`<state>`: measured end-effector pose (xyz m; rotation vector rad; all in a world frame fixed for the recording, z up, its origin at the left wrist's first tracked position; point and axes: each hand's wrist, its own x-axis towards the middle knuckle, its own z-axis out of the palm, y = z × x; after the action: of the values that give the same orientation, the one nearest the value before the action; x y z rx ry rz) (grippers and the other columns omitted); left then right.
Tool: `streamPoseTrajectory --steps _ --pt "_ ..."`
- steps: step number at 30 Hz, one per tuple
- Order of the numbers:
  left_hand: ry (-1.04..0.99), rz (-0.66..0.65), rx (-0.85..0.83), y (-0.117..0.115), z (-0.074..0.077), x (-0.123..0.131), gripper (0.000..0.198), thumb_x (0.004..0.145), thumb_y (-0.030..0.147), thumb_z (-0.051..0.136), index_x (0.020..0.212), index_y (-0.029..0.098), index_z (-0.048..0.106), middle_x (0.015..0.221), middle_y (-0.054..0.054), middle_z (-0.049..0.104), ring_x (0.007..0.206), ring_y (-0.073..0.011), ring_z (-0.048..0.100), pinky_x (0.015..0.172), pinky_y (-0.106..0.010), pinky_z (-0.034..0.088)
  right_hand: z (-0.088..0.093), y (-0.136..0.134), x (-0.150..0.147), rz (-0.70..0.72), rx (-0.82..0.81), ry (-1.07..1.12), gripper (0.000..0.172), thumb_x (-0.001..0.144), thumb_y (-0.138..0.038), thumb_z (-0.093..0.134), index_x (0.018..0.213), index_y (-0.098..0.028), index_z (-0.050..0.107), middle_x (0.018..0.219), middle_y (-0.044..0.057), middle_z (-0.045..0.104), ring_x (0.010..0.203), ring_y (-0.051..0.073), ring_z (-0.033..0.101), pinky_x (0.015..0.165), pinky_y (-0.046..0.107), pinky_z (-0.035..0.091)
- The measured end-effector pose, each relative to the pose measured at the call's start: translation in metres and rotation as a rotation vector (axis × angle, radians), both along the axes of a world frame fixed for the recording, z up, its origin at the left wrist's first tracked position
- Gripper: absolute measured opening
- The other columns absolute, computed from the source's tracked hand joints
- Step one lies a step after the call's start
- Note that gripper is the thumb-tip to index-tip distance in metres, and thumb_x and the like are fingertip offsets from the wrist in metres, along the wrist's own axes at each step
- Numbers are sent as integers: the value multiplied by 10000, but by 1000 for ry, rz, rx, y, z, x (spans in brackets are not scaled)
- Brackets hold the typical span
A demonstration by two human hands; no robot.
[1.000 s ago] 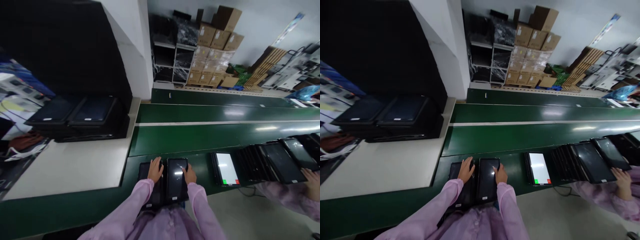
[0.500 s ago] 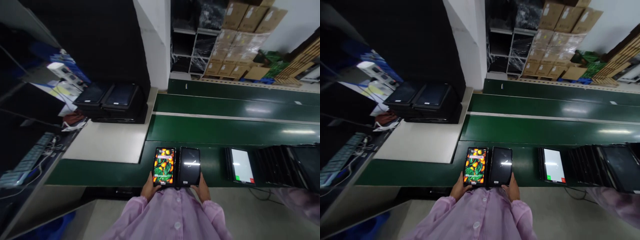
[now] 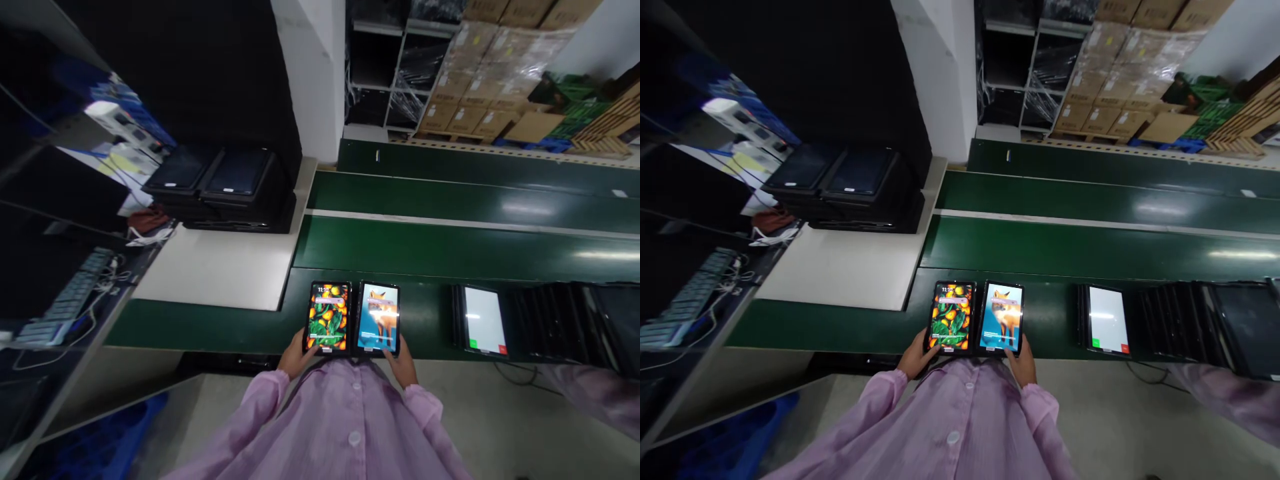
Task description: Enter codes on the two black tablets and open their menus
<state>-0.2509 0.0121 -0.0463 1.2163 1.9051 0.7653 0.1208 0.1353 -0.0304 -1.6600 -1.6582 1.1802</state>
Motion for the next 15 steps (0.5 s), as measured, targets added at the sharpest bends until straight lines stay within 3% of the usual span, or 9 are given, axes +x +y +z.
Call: streamPoseTrajectory --steps 8,11,15 --pt "13 279 -89 74 11 -9 572 970 572 481 1358 158 553 1352 -182 647 1252 -316 624 1080 -453 474 8 56 -23 -205 -135 -187 707 851 -629 542 1358 -140 598 1306 182 686 1233 336 638 1053 422 485" --pt "-47 265 -57 67 7 -14 607 935 575 541 1338 123 577 1347 -188 654 1249 -298 628 1099 -428 469 15 55 -21 -162 -125 -141 731 828 -643 559 1350 -133 605 1312 175 690 1233 331 641 1060 415 487" --pt "-144 159 -22 21 -4 -14 832 792 587 702 1442 106 507 1483 -208 557 1406 -341 507 1212 -481 362 19 28 -8 -48 -90 -4 921 724 -634 684 1483 -147 496 1505 155 562 1419 346 502 1172 428 408"
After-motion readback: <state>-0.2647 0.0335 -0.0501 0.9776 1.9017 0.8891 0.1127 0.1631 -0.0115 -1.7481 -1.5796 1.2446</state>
